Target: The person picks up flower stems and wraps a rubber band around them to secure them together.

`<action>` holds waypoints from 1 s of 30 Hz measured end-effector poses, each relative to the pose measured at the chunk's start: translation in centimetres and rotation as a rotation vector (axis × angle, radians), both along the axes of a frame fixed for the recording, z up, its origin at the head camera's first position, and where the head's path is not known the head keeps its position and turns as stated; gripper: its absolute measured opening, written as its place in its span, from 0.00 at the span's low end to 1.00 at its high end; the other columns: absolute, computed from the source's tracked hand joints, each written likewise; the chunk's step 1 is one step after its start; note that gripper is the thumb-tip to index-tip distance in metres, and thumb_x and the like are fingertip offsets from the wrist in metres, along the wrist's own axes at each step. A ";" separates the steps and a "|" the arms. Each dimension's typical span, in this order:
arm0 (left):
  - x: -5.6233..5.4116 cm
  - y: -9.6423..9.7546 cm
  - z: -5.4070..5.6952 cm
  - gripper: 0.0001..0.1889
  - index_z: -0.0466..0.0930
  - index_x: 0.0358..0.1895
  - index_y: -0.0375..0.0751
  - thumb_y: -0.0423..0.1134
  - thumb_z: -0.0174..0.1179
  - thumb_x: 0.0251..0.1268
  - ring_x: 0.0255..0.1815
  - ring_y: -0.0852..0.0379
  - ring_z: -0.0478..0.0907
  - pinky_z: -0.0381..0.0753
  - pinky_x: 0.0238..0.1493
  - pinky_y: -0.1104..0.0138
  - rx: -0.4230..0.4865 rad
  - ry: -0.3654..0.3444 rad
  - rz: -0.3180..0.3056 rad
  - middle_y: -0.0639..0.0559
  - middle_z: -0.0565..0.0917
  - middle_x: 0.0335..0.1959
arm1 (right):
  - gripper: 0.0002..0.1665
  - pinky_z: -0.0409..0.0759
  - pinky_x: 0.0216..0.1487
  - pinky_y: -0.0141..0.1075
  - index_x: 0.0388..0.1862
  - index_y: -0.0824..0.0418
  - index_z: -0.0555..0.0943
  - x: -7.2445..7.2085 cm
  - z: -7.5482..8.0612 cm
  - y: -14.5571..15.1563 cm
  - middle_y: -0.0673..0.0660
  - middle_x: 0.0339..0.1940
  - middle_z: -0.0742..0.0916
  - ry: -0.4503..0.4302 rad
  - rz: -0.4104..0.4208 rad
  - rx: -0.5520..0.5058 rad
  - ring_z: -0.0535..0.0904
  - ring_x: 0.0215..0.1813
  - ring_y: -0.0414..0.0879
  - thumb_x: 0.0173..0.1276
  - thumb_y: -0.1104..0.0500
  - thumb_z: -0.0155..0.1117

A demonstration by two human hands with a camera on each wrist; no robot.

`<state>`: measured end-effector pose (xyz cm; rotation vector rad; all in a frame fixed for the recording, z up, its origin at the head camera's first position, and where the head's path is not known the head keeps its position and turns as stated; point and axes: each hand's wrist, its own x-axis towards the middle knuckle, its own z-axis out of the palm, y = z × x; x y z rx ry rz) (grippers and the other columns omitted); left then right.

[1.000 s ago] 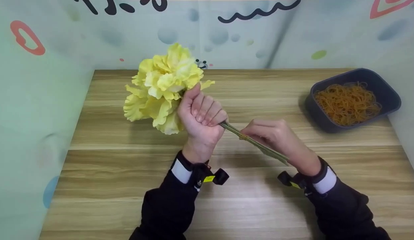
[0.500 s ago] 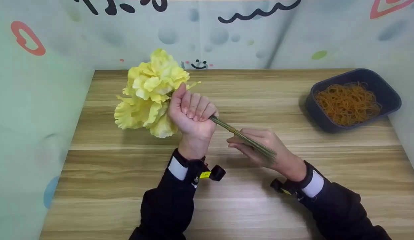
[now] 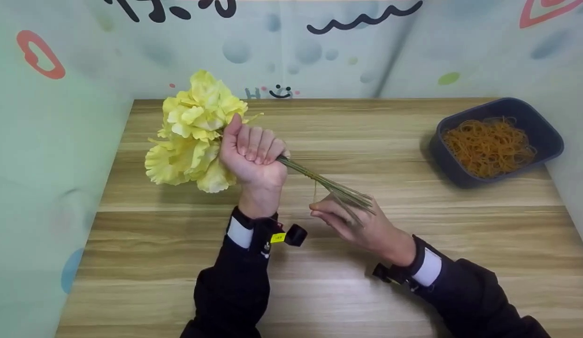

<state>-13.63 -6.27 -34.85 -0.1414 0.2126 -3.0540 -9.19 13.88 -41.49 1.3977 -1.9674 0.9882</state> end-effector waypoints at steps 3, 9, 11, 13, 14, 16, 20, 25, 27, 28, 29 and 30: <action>-0.1 -0.3 0.0 0.37 0.60 0.07 0.48 0.47 0.32 0.88 0.10 0.65 0.42 0.40 0.12 0.74 -0.001 -0.002 0.022 0.56 0.63 0.02 | 0.10 0.88 0.38 0.34 0.44 0.63 0.87 0.2 0.3 -0.1 0.55 0.33 0.92 0.037 -0.022 -0.003 0.88 0.32 0.46 0.80 0.57 0.64; -0.2 -0.9 0.0 0.37 0.60 0.07 0.48 0.47 0.32 0.88 0.11 0.65 0.41 0.39 0.13 0.74 0.020 0.005 0.062 0.56 0.63 0.02 | 0.08 0.83 0.30 0.24 0.45 0.67 0.86 1.0 1.6 0.2 0.56 0.29 0.90 -0.126 0.076 -0.065 0.83 0.24 0.41 0.79 0.63 0.64; -0.3 -1.0 0.1 0.37 0.59 0.07 0.48 0.47 0.32 0.88 0.11 0.65 0.41 0.39 0.14 0.74 0.020 0.011 0.076 0.56 0.63 0.02 | 0.06 0.84 0.29 0.22 0.45 0.70 0.86 1.3 2.1 0.4 0.59 0.30 0.90 -0.208 0.116 -0.084 0.84 0.23 0.41 0.77 0.66 0.65; -0.3 -1.2 0.1 0.37 0.59 0.07 0.48 0.47 0.31 0.88 0.11 0.65 0.41 0.39 0.14 0.74 0.019 0.022 0.084 0.56 0.62 0.02 | 0.05 0.84 0.27 0.22 0.45 0.71 0.85 1.7 2.6 0.6 0.61 0.30 0.90 -0.244 0.114 -0.088 0.85 0.22 0.42 0.76 0.68 0.65; -0.3 -1.2 0.1 0.37 0.59 0.07 0.48 0.47 0.31 0.88 0.10 0.65 0.41 0.39 0.13 0.74 0.013 0.024 0.091 0.56 0.62 0.02 | 0.05 0.83 0.27 0.22 0.44 0.71 0.85 1.8 2.9 0.8 0.61 0.30 0.91 -0.259 0.103 -0.089 0.85 0.21 0.42 0.76 0.68 0.66; -0.4 -1.3 0.0 0.37 0.59 0.07 0.48 0.47 0.31 0.88 0.10 0.65 0.41 0.39 0.13 0.74 0.004 0.024 0.103 0.56 0.62 0.02 | 0.05 0.82 0.24 0.21 0.44 0.70 0.85 2.1 3.3 1.0 0.59 0.28 0.90 -0.280 0.075 -0.091 0.85 0.20 0.41 0.76 0.68 0.66; -0.5 -1.4 0.0 0.37 0.59 0.07 0.48 0.46 0.32 0.88 0.10 0.65 0.41 0.39 0.13 0.74 -0.028 -0.001 0.126 0.57 0.63 0.02 | 0.08 0.79 0.21 0.20 0.42 0.67 0.86 2.3 4.1 1.5 0.55 0.23 0.89 -0.278 -0.005 -0.073 0.83 0.18 0.39 0.80 0.62 0.65; -0.4 -1.1 0.0 0.37 0.60 0.07 0.49 0.46 0.31 0.88 0.09 0.65 0.42 0.39 0.12 0.74 -0.089 0.008 0.130 0.58 0.63 0.02 | 0.17 0.75 0.18 0.20 0.38 0.65 0.86 2.4 5.0 2.2 0.51 0.19 0.87 -0.266 -0.090 -0.057 0.80 0.16 0.37 0.83 0.54 0.61; -0.2 -0.9 0.2 0.37 0.60 0.07 0.50 0.45 0.30 0.87 0.10 0.65 0.42 0.40 0.12 0.74 -0.121 0.014 0.135 0.58 0.63 0.02 | 0.19 0.75 0.17 0.21 0.37 0.65 0.87 2.3 5.4 2.6 0.51 0.18 0.86 -0.265 -0.116 -0.061 0.79 0.16 0.37 0.83 0.52 0.61; -0.2 -0.8 0.2 0.37 0.60 0.07 0.50 0.44 0.30 0.87 0.10 0.65 0.42 0.41 0.12 0.74 -0.134 0.016 0.136 0.59 0.63 0.02 | 0.20 0.75 0.17 0.21 0.37 0.65 0.87 2.3 5.6 2.7 0.51 0.17 0.86 -0.268 -0.127 -0.063 0.79 0.15 0.37 0.83 0.51 0.61; -0.1 -0.8 0.3 0.37 0.61 0.07 0.50 0.44 0.30 0.87 0.10 0.65 0.43 0.41 0.12 0.74 -0.144 0.019 0.135 0.59 0.63 0.02 | 0.20 0.74 0.16 0.21 0.37 0.65 0.87 2.2 5.8 2.9 0.51 0.17 0.86 -0.264 -0.138 -0.064 0.78 0.15 0.37 0.83 0.51 0.61; 0.0 -0.7 0.4 0.36 0.61 0.07 0.50 0.44 0.30 0.87 0.10 0.65 0.42 0.41 0.12 0.74 -0.152 0.023 0.133 0.59 0.62 0.02 | 0.20 0.74 0.16 0.21 0.37 0.65 0.87 2.2 6.0 3.1 0.51 0.17 0.86 -0.259 -0.151 -0.066 0.78 0.15 0.37 0.83 0.50 0.61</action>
